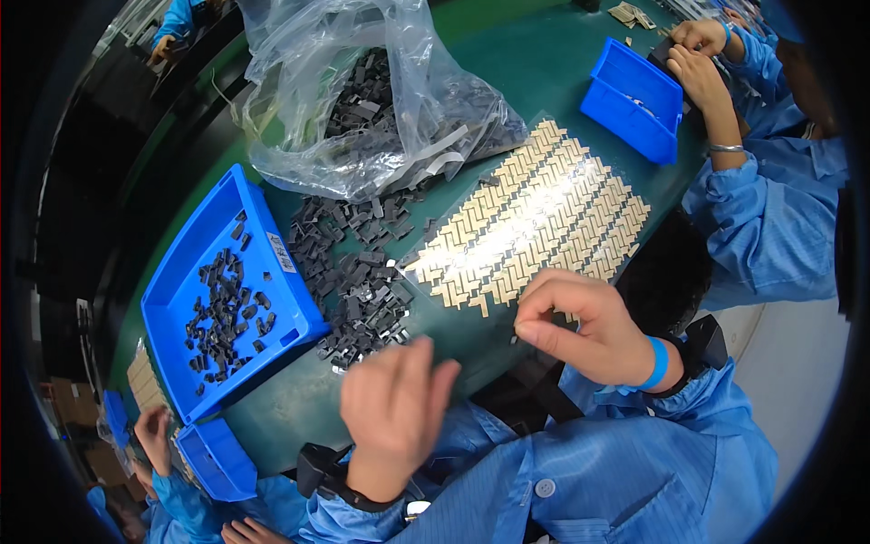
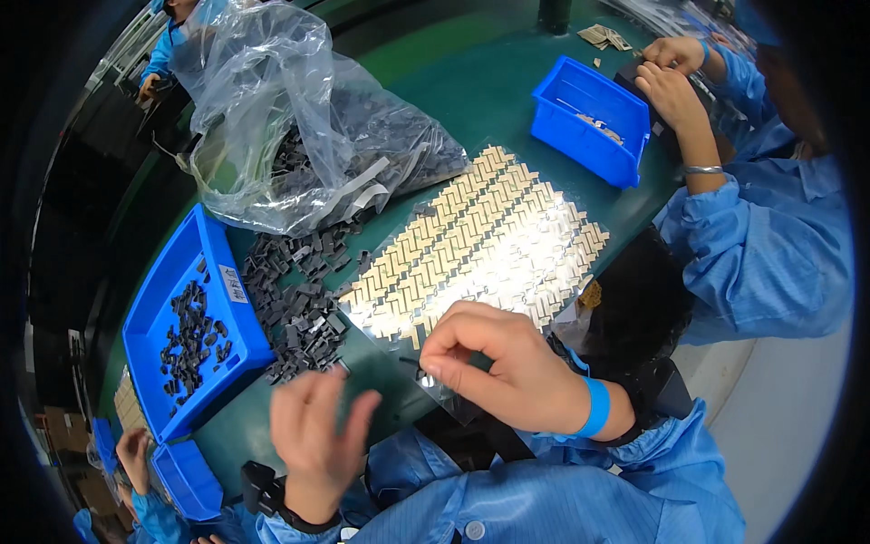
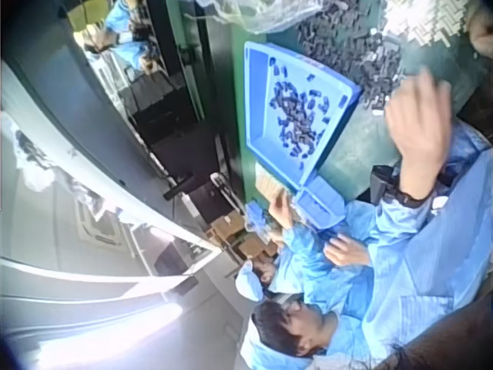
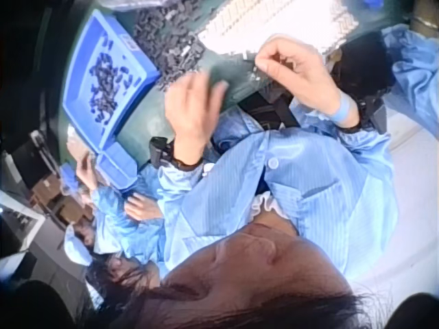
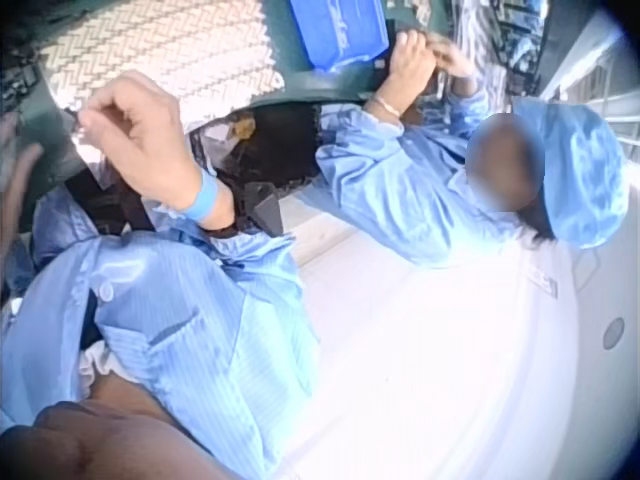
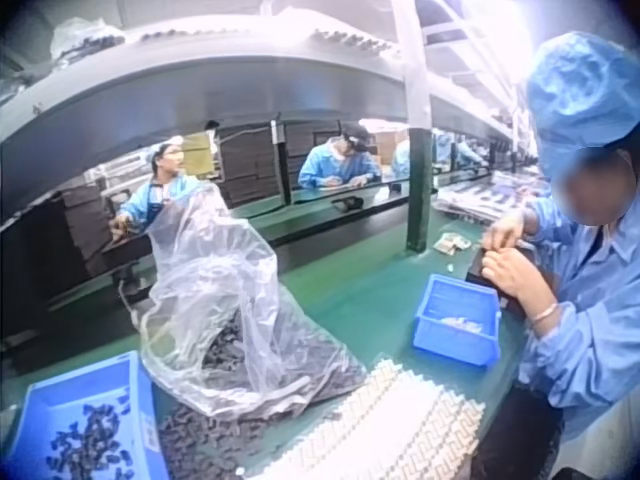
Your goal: The worker is assembling small black and gold-colored plastic components at a factory assembly line.
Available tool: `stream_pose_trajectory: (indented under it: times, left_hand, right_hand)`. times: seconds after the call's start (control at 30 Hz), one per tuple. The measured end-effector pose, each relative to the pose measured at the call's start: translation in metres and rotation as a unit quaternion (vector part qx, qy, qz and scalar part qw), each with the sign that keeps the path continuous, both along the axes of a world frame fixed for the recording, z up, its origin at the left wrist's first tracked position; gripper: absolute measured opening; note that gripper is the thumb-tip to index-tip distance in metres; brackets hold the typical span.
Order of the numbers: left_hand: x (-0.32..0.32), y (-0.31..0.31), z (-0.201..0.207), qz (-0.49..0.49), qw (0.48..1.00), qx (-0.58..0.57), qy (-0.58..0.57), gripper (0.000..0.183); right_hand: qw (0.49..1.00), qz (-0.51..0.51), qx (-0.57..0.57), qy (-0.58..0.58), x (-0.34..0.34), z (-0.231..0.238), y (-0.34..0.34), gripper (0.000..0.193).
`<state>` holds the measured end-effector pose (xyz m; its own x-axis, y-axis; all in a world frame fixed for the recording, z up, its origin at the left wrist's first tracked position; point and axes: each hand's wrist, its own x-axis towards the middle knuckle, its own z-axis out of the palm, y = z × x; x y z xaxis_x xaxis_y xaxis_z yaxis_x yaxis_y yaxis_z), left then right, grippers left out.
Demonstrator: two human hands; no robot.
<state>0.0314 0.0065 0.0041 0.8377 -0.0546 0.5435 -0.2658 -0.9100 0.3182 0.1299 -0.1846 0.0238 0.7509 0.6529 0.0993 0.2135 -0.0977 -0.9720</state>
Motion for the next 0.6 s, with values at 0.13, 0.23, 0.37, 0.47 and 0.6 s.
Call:
stream_pose_trajectory:
  times: [0.13, 0.23, 0.37, 0.47, 0.6]
  left_hand:
    - [0.022, 0.012, -0.003, 0.131, 0.991, -0.012, 0.04, 0.027]
    - [0.028, 0.014, -0.015, 0.118, 0.992, -0.004, 0.049, 0.023]
    - [0.031, 0.011, -0.02, 0.117, 0.992, 0.001, 0.035, 0.018]
    - [0.027, 0.011, -0.012, 0.081, 0.995, -0.047, -0.035, 0.013]
    - [0.003, -0.008, 0.004, 0.017, 0.861, -0.503, 0.079, 0.014]
  right_hand:
    - [0.999, -0.004, 0.013, -0.031, -0.001, -0.003, 0.004, 0.003]
    - [0.999, 0.005, 0.017, -0.033, -0.001, -0.003, 0.005, 0.004]
    - [0.999, -0.009, 0.028, -0.037, -0.001, -0.006, 0.004, 0.004]
    - [0.998, -0.022, 0.052, -0.009, -0.003, -0.009, 0.004, 0.004]
    - [0.97, -0.034, 0.212, 0.114, -0.013, -0.02, 0.015, 0.006]
